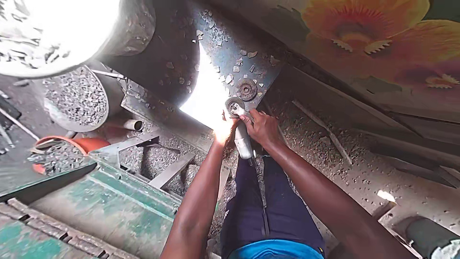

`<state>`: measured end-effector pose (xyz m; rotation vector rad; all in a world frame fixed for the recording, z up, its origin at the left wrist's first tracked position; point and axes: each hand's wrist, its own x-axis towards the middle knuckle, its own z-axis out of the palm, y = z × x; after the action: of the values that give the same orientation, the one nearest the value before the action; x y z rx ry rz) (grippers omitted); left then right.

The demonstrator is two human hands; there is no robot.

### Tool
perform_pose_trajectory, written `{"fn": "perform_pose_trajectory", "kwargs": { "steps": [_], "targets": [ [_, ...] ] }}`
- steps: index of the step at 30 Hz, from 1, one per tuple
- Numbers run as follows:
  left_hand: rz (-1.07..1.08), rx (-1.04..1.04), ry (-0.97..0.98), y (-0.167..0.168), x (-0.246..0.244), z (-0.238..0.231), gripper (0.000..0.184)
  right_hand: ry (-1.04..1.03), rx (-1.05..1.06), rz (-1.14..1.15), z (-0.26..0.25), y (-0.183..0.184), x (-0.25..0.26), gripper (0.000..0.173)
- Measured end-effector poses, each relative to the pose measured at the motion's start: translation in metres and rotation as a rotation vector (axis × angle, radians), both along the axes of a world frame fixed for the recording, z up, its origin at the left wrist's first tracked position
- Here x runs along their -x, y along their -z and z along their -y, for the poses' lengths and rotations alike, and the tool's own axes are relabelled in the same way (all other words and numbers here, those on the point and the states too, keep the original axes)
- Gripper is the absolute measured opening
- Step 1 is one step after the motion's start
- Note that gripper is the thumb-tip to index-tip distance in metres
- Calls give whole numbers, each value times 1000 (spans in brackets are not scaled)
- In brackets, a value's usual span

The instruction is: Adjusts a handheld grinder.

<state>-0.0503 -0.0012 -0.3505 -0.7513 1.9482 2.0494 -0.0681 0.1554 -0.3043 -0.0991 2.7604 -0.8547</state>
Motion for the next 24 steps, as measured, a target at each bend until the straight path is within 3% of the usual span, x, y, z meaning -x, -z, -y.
{"fn": "perform_pose_trajectory", "kwargs": {
  "steps": [5,8,12,19,24],
  "targets": [
    [138,191,170,-5,5,14,32,34,-34,9,17,-2,-2,48],
    [160,293,273,-14,6,8,18,34,-50,59,24,-7,-3,48],
    [117,370,302,-11,13,2,28,65,-87,138,29,-9,3,49],
    [283,522,310,-5,16,-10,37,15,-124,261,28,-12,12,51],
    [353,437,259,-4,15,-21,45,-35,-102,307,17,-12,19,50]
  ]
}}
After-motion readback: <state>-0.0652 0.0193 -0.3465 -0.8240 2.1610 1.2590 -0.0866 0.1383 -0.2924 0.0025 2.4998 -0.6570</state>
